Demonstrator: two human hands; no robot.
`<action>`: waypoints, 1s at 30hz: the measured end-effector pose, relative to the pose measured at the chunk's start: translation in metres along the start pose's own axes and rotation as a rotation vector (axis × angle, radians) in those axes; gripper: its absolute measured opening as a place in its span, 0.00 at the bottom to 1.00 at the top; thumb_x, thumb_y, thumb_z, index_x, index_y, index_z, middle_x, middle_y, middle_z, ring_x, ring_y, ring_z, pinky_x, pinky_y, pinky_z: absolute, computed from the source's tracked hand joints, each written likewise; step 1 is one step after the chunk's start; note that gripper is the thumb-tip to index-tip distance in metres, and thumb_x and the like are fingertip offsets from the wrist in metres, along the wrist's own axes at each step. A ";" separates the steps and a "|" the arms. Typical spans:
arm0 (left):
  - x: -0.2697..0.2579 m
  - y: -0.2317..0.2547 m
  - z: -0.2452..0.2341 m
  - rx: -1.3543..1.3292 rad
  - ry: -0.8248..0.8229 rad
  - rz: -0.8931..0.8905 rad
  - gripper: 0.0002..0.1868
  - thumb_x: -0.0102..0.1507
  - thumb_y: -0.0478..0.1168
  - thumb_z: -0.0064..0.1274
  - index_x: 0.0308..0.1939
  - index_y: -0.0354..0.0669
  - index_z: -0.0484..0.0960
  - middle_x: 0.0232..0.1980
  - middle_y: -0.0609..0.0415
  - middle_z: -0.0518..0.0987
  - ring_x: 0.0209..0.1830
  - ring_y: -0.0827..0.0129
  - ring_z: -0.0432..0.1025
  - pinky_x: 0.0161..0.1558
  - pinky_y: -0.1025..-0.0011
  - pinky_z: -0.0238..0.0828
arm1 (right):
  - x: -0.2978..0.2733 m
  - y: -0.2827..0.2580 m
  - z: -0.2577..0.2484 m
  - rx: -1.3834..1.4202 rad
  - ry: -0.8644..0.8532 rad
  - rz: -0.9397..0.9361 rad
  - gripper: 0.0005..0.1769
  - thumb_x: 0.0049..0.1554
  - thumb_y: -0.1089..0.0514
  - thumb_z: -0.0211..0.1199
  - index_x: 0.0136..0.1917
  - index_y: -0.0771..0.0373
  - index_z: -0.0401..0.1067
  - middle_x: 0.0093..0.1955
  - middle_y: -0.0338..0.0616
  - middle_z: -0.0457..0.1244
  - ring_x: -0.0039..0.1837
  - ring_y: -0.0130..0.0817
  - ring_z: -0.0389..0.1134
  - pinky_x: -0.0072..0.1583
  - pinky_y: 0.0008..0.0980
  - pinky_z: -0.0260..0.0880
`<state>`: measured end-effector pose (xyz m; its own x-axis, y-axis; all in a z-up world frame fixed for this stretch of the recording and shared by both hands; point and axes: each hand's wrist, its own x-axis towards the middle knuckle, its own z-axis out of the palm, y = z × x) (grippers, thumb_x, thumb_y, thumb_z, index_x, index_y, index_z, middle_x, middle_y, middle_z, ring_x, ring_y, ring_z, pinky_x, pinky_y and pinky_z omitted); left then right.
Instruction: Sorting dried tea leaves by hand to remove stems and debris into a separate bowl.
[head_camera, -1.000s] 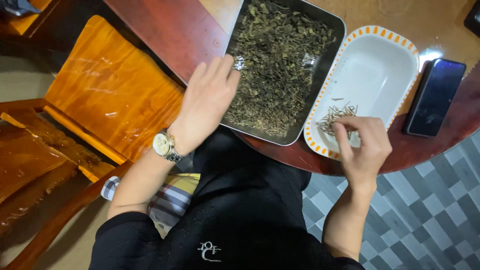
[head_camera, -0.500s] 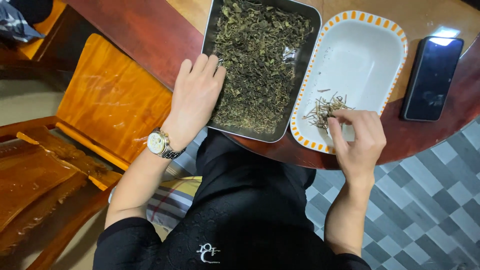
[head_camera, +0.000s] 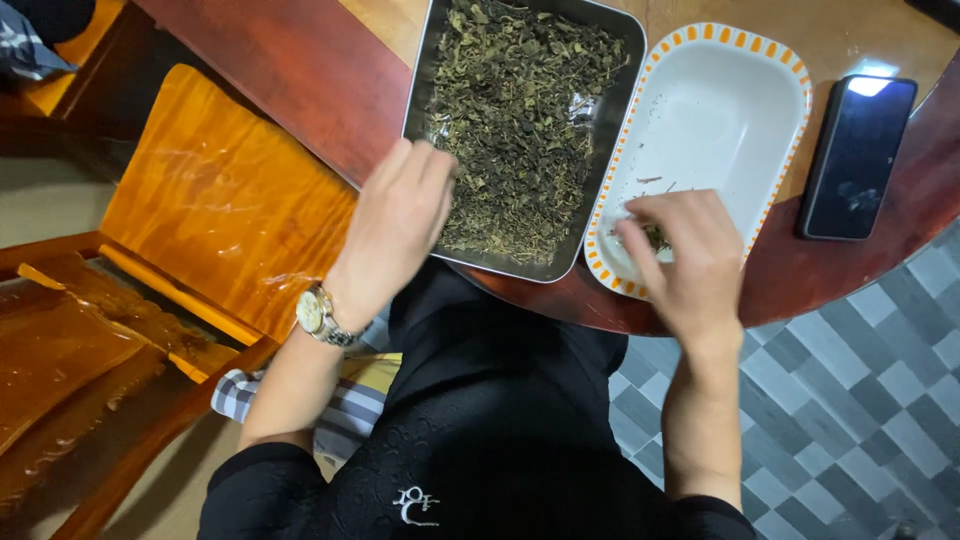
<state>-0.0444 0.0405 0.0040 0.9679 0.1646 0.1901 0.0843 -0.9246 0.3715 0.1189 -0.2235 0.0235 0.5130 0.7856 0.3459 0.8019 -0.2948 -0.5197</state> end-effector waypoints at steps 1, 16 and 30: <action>-0.003 0.006 0.001 -0.003 0.003 -0.005 0.05 0.65 0.28 0.52 0.45 0.37 0.74 0.37 0.50 0.70 0.40 0.55 0.67 0.42 0.64 0.64 | 0.003 -0.007 0.010 -0.002 -0.005 -0.003 0.05 0.64 0.64 0.71 0.53 0.65 0.78 0.41 0.46 0.66 0.46 0.48 0.66 0.51 0.43 0.70; -0.020 0.046 0.008 -0.437 0.148 0.104 0.01 0.70 0.34 0.50 0.45 0.41 0.77 0.40 0.51 0.75 0.39 0.55 0.70 0.42 0.63 0.73 | 0.005 -0.035 0.058 0.203 -0.047 -0.120 0.05 0.63 0.58 0.65 0.46 0.58 0.77 0.42 0.42 0.68 0.43 0.46 0.68 0.47 0.40 0.69; 0.021 -0.018 0.035 0.648 0.118 0.141 0.03 0.65 0.33 0.49 0.38 0.42 0.77 0.35 0.52 0.68 0.40 0.62 0.62 0.39 0.66 0.53 | -0.042 0.014 -0.004 0.019 0.125 0.175 0.06 0.62 0.69 0.71 0.49 0.61 0.78 0.41 0.41 0.68 0.44 0.42 0.67 0.50 0.39 0.69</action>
<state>-0.0178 0.0488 -0.0306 0.9508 0.0298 0.3083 0.1198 -0.9533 -0.2774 0.1102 -0.2628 0.0047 0.6786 0.6496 0.3428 0.6920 -0.4090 -0.5949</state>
